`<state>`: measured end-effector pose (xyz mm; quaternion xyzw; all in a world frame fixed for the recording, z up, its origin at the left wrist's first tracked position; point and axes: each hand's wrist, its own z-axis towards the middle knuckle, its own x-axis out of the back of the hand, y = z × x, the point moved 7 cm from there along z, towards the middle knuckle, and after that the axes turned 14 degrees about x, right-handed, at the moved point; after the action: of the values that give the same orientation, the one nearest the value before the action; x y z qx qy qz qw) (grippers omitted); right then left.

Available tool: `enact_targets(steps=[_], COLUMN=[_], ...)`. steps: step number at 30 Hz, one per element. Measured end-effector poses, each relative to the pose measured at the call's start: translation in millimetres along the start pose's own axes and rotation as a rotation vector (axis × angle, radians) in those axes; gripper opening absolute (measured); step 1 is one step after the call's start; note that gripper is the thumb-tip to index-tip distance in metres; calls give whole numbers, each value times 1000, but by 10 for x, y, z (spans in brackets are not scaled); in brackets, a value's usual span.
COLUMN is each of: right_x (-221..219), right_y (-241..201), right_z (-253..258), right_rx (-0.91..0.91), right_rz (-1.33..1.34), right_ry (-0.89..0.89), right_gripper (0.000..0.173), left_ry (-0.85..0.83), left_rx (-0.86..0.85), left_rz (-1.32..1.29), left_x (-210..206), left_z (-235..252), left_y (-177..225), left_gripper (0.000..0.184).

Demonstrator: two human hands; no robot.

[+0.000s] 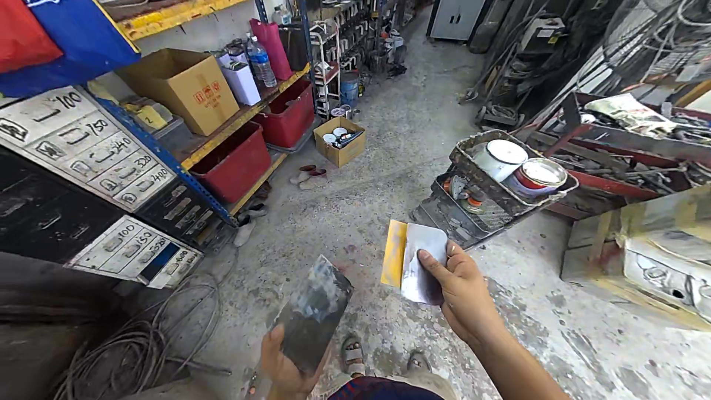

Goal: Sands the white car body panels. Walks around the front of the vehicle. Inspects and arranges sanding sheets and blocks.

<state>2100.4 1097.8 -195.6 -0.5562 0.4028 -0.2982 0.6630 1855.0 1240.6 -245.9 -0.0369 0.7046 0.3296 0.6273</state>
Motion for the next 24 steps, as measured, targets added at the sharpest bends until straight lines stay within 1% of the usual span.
enact_targets(steps=[3, 5, 7, 9, 10, 11, 14, 17, 19, 21, 24], right_x=[-481, -777, -988, -1138, -1205, -1275, -1529, -1819, -2002, -2186, -2432], right_y=[129, 252, 381, 470, 512, 554, 678, 789, 861, 933, 1024], right_z=[-162, -267, -299, -255, -217, -174, -7, 261, 481, 751, 1188], right_rx=[-164, -202, -192, -171, -158, -141, -106, -85, -77, -71, -60], right_rz=[134, 165, 157, 135, 129, 125, 115, 100, 96, 79, 45], right_ry=[-109, -184, -240, -279, -301, -326, -423, -530, -577, -581, -560], right_gripper=[31, 29, 29, 29, 29, 29, 28, 24, 24, 23, 19], left_ry=[155, 259, 350, 399, 410, 424, 469, 523, 575, 636, 696], left_rx=[66, 125, 149, 130, 102, 61, -75, -137, -184, -250, -319], left_rz=[11, 36, 125, 289, 378, 465, 668, 706, 734, 753, 743], left_x=[116, 126, 112, 147, 190, 245, 329, 457, 547, 584, 627], left_z=[104, 169, 219, 288, 328, 364, 490, 631, 730, 876, 1121], left_y=[27, -6, -20, 16, 51, 103, 348, 595, 758, 951, 1193], left_gripper=[46, 45, 52, 67, 73, 75, 63, 57, 55, 51, 53])
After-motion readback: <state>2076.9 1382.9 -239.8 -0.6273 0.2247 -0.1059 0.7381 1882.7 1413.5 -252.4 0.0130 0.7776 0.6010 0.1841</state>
